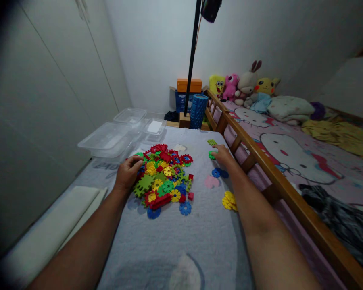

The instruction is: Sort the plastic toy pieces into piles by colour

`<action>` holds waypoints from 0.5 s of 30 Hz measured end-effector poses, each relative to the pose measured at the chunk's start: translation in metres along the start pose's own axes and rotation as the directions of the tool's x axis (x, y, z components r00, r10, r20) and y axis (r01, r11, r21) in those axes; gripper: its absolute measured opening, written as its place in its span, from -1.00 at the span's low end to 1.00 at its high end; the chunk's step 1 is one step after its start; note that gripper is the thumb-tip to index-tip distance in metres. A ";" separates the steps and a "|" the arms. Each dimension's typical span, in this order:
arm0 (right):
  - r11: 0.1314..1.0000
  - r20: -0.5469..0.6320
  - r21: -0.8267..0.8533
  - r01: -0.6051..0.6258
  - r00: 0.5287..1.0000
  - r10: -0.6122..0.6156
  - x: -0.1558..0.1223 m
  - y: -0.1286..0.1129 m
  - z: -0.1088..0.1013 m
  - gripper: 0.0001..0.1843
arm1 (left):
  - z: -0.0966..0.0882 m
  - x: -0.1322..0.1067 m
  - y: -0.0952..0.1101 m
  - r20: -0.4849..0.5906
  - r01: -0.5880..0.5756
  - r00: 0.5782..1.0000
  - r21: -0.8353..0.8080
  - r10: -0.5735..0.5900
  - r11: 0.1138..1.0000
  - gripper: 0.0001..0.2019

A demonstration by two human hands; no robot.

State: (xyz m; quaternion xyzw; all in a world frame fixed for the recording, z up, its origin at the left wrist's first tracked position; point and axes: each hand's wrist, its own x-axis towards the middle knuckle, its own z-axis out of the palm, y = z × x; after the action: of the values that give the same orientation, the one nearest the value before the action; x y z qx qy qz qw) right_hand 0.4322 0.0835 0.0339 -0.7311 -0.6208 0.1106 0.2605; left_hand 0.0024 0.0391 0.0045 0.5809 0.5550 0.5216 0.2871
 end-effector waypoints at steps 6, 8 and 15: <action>0.995 -0.042 0.093 0.023 0.999 -0.019 -0.010 0.006 -0.006 -0.73 | 0.001 0.001 -0.004 0.014 0.006 1.000 -0.001 -0.006 1.000 -0.71; 1.000 0.018 0.028 0.005 1.000 -0.006 -0.013 0.004 -0.003 -0.71 | 0.001 0.001 -0.005 0.014 0.006 1.000 -0.002 -0.006 1.000 -0.70; 0.995 0.064 0.062 -0.081 0.995 0.077 -0.021 -0.004 0.003 -0.70 | -0.001 0.000 -0.004 0.016 0.016 1.000 -0.024 -0.015 1.000 -0.71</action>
State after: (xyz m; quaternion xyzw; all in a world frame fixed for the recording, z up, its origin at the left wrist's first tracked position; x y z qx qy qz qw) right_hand 0.4226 0.0649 0.0301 -0.7425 -0.5952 0.1632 0.2602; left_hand 0.0003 0.0402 0.0014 0.5772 0.5510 0.5213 0.3024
